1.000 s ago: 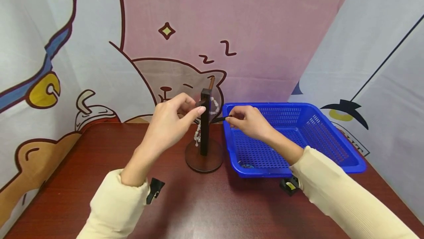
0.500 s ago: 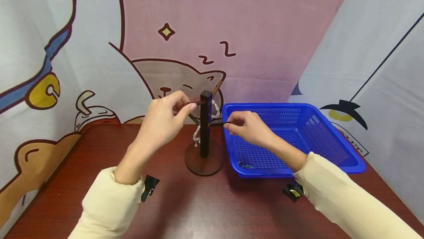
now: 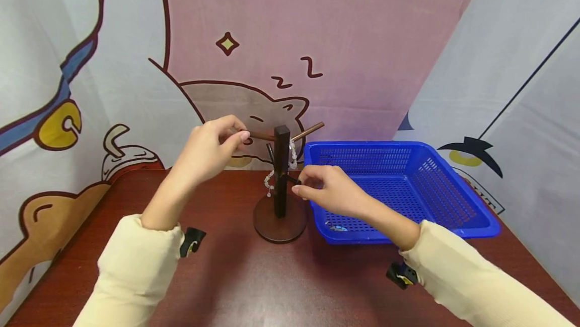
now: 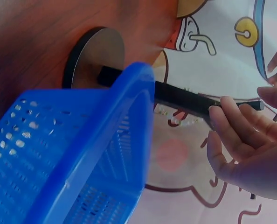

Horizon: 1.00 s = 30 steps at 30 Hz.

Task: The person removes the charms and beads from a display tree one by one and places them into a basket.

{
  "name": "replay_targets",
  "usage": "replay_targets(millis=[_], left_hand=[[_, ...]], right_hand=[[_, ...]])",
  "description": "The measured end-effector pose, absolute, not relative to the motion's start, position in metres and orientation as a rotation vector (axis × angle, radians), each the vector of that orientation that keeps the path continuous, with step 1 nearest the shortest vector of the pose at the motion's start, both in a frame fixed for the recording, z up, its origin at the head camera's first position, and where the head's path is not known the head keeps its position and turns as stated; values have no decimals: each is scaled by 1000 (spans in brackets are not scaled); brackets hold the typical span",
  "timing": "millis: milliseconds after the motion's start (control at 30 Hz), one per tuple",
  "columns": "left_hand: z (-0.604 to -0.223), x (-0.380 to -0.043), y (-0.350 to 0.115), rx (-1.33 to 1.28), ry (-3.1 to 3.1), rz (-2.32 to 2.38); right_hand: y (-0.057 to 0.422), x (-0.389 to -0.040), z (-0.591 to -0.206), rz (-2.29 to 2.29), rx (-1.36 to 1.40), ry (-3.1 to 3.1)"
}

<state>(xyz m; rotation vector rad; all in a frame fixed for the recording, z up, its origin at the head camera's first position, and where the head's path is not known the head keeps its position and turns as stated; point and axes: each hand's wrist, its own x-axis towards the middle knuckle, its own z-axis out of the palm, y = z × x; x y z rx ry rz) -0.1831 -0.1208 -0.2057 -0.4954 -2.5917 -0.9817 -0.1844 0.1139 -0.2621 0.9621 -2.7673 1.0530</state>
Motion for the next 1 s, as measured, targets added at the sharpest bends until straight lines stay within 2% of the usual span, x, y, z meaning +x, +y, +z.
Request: replay_targets(millis=[400,1000], left_hand=[[-204,-192,-130,-476,-2633,-1012],[-203,-193,-130,-434,-2663,-993]], right_hand=[[100,-178,-266,1134,1116,-2688],[107,-185,-263,1121,1147,-2713]])
